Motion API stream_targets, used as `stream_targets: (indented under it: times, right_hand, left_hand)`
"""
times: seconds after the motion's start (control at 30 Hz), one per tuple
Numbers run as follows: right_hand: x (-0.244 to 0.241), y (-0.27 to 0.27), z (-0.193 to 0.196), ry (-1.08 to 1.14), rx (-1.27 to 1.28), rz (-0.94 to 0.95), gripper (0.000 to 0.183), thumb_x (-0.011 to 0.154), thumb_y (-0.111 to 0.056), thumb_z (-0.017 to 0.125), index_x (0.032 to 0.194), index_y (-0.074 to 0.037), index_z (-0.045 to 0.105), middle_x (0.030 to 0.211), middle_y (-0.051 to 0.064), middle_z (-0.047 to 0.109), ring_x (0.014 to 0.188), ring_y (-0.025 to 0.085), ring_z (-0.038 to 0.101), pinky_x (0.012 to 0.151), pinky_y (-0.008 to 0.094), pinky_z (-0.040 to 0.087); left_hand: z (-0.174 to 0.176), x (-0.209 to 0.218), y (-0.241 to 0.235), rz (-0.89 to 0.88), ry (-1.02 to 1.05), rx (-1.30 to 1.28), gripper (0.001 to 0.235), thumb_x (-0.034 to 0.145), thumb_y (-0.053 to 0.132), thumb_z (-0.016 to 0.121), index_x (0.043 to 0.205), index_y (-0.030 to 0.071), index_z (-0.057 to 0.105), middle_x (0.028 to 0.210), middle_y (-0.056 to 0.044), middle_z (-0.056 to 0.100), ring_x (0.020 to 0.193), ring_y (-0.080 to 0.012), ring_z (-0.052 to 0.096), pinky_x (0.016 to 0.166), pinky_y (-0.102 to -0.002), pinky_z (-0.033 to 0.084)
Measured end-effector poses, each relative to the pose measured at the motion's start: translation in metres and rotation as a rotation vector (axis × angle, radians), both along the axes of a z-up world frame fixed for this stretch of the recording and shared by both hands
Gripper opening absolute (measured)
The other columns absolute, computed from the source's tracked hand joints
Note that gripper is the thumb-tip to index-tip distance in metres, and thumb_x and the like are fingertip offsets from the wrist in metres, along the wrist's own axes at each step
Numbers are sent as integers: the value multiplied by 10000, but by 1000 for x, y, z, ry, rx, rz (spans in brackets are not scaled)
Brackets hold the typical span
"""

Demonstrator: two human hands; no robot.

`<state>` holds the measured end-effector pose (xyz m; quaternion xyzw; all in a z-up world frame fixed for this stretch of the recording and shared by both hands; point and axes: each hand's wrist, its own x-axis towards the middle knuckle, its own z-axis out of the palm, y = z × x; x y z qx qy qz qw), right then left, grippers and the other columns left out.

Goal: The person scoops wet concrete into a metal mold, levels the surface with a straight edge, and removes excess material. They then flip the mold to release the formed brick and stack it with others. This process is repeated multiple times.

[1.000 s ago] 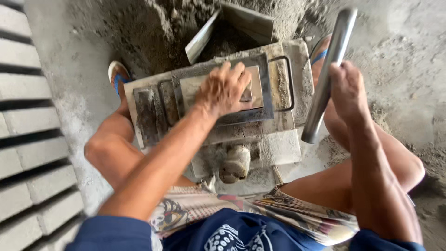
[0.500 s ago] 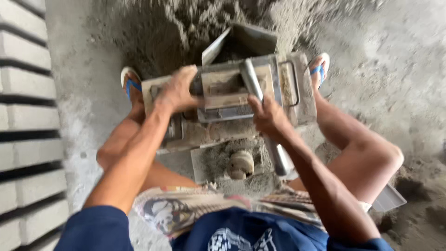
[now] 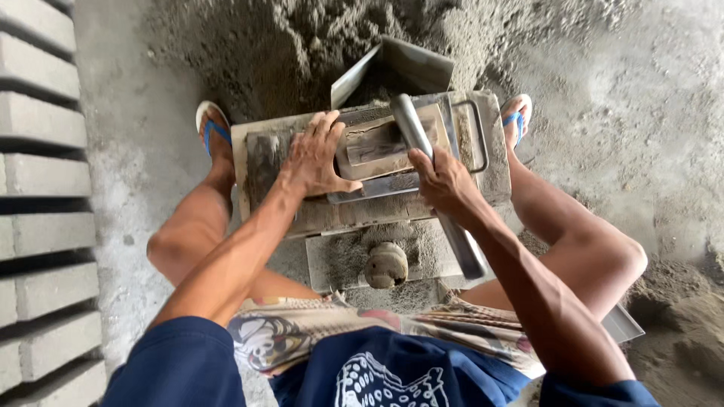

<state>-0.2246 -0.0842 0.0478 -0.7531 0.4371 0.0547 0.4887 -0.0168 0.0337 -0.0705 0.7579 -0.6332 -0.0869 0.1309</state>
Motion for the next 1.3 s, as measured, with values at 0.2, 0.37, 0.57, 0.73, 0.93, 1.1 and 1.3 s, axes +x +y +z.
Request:
stream_targets:
  times: [0.2, 0.37, 0.57, 0.73, 0.93, 1.1, 1.3]
  right_hand:
    - [2, -3, 7, 102, -71, 16, 556, 896, -563, 429, 849, -28, 569, 756, 263, 624, 756, 393, 654, 789, 578, 478]
    - [0, -3, 41, -185, 119, -76, 448, 992, -419, 338, 948, 11, 457, 587, 93, 505, 405, 174, 503, 346, 288, 438]
    - [-6, 5, -33, -54, 27, -39, 522, 961, -515, 340, 833, -34, 499, 570, 140, 568, 481, 245, 578, 444, 386, 504]
    - [-18, -4, -37, -19, -340, 112, 507, 979, -498, 338, 903, -21, 492, 634, 252, 550, 502, 331, 628, 401, 380, 527]
    - [-14, 3, -29, -121, -262, 58, 472, 998, -457, 307, 873, -33, 473, 635, 239, 544, 610, 407, 614, 451, 483, 515]
    - [0, -15, -12, -105, 91, -123, 484, 932, -476, 424, 727, -41, 479, 447, 119, 513, 333, 201, 542, 278, 339, 487]
    - [9, 6, 43, -261, -132, -74, 458, 955, -413, 404, 728, -32, 516, 478, 124, 565, 330, 208, 551, 286, 347, 434]
  left_hand:
    - [1, -7, 4, 48, 77, 47, 1179, 514, 813, 614, 1393, 93, 300, 1370, -117, 309, 1270, -340, 321, 863, -565, 435]
    - [21, -25, 9, 133, 80, 99, 1217, 513, 736, 674, 1431, 71, 232, 1491, -86, 187, 1363, -362, 178, 932, -697, 335]
    - [-2, -15, 4, 126, 122, 122, 1242, 501, 876, 537, 1432, 105, 255, 1523, -33, 164, 1386, -329, 164, 982, -709, 277]
    - [7, -36, 17, 125, 245, 55, 1058, 704, 683, 630, 1456, 104, 163, 1512, -52, 125, 1376, -352, 160, 1006, -702, 258]
    - [-14, -8, -11, 119, 230, 80, 1137, 543, 758, 678, 1414, 154, 266, 1464, -16, 275, 1369, -281, 235, 1006, -606, 369]
    - [15, -4, -18, 122, 166, 231, 1159, 524, 706, 728, 1433, 204, 215, 1498, 49, 188, 1389, -224, 194, 1072, -601, 262]
    - [-7, -3, -11, 89, 200, -33, 1021, 533, 700, 731, 1320, 138, 405, 1301, -15, 408, 1239, -278, 429, 987, -564, 395]
